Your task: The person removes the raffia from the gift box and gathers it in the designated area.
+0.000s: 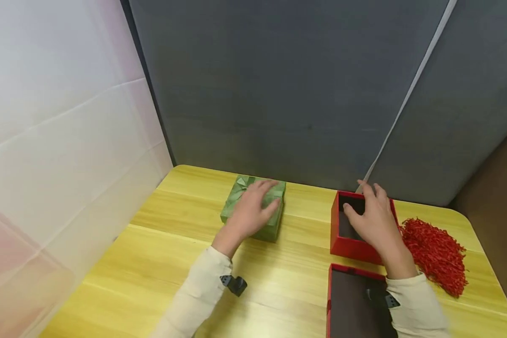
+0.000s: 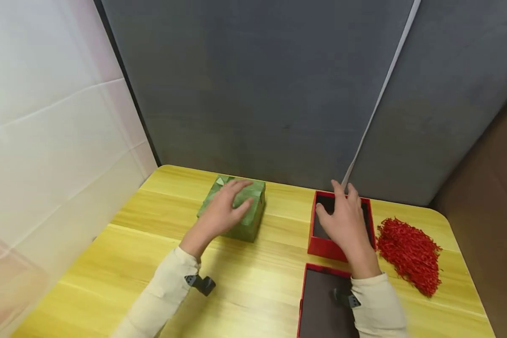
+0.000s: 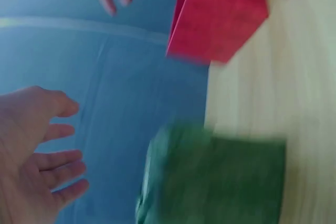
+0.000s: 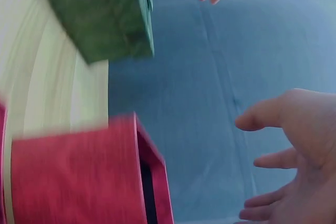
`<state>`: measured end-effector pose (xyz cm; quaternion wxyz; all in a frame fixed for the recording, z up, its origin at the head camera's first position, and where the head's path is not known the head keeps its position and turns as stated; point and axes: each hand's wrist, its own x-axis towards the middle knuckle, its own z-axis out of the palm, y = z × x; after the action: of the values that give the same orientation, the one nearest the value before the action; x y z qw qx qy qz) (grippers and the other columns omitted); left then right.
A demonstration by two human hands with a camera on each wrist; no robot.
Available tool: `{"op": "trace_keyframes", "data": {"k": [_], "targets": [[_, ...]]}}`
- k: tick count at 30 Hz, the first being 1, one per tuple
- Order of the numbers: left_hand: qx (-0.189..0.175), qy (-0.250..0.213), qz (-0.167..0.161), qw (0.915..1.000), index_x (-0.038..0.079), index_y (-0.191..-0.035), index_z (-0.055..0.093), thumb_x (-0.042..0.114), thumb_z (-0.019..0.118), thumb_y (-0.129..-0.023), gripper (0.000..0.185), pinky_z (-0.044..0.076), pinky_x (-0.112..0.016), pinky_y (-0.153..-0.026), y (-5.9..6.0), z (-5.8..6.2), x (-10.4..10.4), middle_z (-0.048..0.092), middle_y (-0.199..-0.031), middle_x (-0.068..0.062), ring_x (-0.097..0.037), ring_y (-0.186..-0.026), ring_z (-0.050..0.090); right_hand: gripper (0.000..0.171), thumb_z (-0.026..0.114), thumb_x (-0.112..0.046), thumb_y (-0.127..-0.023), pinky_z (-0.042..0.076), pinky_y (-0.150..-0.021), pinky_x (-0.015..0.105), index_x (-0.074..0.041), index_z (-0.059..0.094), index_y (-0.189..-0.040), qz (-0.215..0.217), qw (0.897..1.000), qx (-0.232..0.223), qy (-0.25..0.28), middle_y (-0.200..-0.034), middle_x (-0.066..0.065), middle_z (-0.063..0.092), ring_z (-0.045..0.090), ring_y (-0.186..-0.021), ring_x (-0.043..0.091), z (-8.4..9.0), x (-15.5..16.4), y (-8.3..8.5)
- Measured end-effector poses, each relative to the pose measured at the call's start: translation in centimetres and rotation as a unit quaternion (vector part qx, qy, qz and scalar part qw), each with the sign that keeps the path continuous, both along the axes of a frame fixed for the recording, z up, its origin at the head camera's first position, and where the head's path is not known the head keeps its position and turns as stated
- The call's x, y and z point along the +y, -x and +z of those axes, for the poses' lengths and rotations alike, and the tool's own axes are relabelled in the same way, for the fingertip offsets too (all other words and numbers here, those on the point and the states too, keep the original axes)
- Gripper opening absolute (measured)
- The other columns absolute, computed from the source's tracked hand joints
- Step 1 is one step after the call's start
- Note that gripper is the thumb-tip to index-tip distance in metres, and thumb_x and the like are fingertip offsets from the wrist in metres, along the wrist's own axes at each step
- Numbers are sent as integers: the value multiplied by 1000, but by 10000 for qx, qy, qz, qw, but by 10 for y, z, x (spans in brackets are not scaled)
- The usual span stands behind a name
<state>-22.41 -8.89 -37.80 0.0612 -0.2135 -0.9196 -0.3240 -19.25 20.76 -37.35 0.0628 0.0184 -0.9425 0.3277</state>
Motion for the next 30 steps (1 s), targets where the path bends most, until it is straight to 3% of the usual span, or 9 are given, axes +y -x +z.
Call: {"op": "trace_keyframes", "data": {"k": [3, 7, 13, 16, 21, 30], "targets": [[-184, -26, 494, 9986, 3, -150, 51, 23, 60, -105, 50, 38, -54, -115, 12, 2, -30, 49, -153, -19, -38, -143, 44, 72, 62, -23, -101, 30, -108, 77, -1, 29, -161, 202, 9993, 122, 283, -161, 36, 19, 28, -143, 58, 1, -18, 6], [-780, -152, 897, 9928, -4, -152, 45, 23, 53, -108, 52, 36, -57, -117, 27, -5, -59, 44, -155, -25, -43, -144, 41, 71, 60, -23, -103, 35, -111, 69, -3, 27, -162, 398, 9958, 54, 820, -159, 29, 31, 37, -142, 50, -5, -34, 17], [-2017, -793, 922, 9719, -8, -151, 44, 22, 44, -112, 49, 42, -54, -112, 38, -32, -71, 47, -153, -28, -43, -139, 47, 71, 58, -23, -105, 51, -101, 55, -1, 22, -163, 433, 9800, -859, 1744, -148, 27, 51, 55, -131, 42, -35, -54, 35], [-2335, -1279, 851, 9601, -10, -144, 53, 18, 46, -111, 44, 47, -52, -107, 40, -43, -66, 55, -145, -27, -41, -132, 54, 73, 57, -26, -105, 53, -98, 52, 3, 21, -162, 323, 9683, -1276, 2122, -140, 27, 58, 62, -123, 41, -51, -66, 39], [-2353, -1536, 960, 9549, -7, -135, 64, 21, 54, -109, 40, 49, -50, -106, 38, -50, -58, 62, -139, -25, -38, -131, 57, 76, 57, -29, -107, 51, -103, 53, 6, 19, -161, 305, 9470, -1655, 2736, -140, 29, 58, 65, -118, 41, -68, -83, 39], [-2307, -1698, 1136, 9513, -9, -134, 64, 21, 55, -108, 41, 47, -51, -108, 36, -53, -55, 61, -139, -26, -41, -133, 54, 65, 64, -20, -104, 53, -98, 54, 7, 36, -156, 122, 9356, -1516, 3187, -135, 30, 60, 68, -107, 39, -69, -88, 37]]}}
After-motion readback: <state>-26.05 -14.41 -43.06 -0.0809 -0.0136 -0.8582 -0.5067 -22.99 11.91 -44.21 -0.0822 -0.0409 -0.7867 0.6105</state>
